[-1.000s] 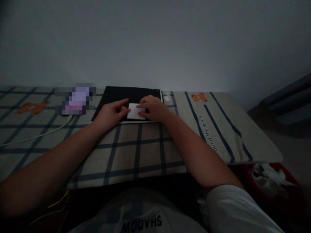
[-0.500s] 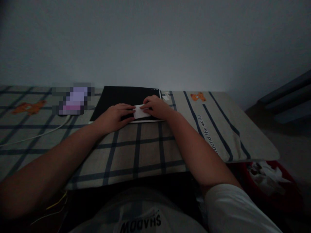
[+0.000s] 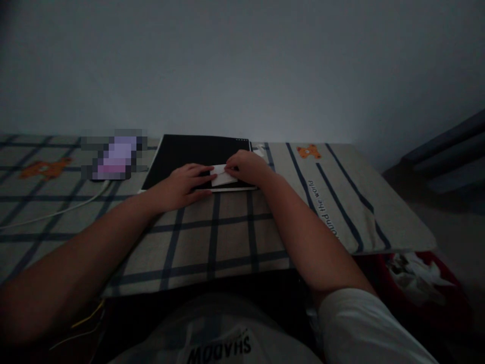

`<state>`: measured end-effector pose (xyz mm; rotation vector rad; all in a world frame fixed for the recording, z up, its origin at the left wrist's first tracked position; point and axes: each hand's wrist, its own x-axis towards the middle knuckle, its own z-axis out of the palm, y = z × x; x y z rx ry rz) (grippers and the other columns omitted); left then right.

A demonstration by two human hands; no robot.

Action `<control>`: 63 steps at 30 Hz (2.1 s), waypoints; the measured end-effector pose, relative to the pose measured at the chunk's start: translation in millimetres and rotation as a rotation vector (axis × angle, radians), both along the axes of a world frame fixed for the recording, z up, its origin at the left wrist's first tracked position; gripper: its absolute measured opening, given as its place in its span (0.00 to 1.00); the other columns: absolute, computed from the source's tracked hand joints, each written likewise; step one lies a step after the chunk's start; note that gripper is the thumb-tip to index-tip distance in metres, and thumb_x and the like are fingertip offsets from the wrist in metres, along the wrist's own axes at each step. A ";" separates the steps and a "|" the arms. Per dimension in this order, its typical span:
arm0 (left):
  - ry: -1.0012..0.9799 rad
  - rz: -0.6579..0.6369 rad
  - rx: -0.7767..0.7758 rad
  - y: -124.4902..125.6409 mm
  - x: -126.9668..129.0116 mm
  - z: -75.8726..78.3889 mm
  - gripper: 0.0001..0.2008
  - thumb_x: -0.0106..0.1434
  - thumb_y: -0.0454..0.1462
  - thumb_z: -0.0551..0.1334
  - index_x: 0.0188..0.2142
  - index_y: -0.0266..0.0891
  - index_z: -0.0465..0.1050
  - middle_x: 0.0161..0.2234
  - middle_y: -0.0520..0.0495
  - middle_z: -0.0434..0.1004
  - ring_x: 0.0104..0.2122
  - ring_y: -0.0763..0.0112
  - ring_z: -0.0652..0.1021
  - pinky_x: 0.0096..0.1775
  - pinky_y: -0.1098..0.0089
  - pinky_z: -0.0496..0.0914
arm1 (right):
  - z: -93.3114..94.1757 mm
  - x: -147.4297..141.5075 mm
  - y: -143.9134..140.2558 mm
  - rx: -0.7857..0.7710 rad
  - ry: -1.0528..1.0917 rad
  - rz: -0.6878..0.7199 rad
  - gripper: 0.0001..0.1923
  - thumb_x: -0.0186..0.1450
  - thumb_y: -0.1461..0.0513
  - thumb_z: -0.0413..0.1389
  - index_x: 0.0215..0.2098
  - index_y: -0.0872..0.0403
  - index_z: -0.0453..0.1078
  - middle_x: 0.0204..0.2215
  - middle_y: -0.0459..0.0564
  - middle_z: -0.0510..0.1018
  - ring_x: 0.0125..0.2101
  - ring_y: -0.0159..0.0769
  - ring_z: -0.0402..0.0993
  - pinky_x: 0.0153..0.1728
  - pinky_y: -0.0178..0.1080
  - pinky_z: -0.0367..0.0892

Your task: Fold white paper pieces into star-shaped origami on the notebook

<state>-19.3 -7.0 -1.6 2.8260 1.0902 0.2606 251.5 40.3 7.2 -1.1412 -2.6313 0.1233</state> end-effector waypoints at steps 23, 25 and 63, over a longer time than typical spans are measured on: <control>0.039 0.062 0.001 -7.7 7.2 8.8 0.33 0.78 0.52 0.55 0.72 0.32 0.70 0.71 0.31 0.72 0.70 0.45 0.71 0.68 0.45 0.66 | 8.0 -8.0 -10.3 -0.060 -0.028 0.052 0.13 0.72 0.63 0.57 0.46 0.57 0.84 0.50 0.58 0.86 0.50 0.44 0.79 0.52 0.42 0.67; 0.055 0.062 -0.004 -8.7 7.7 8.7 0.33 0.78 0.51 0.54 0.73 0.33 0.68 0.72 0.32 0.70 0.72 0.45 0.69 0.70 0.44 0.65 | 11.5 -11.0 -13.5 -0.059 -0.062 0.002 0.13 0.72 0.63 0.56 0.45 0.57 0.84 0.48 0.57 0.87 0.48 0.43 0.79 0.50 0.41 0.66; 0.160 0.077 0.064 -25.2 19.8 13.9 0.31 0.78 0.54 0.58 0.71 0.39 0.71 0.72 0.35 0.70 0.70 0.44 0.70 0.67 0.47 0.66 | 9.0 -27.8 -18.3 -0.068 0.031 -0.221 0.13 0.72 0.64 0.58 0.46 0.59 0.86 0.45 0.60 0.87 0.46 0.45 0.79 0.51 0.43 0.68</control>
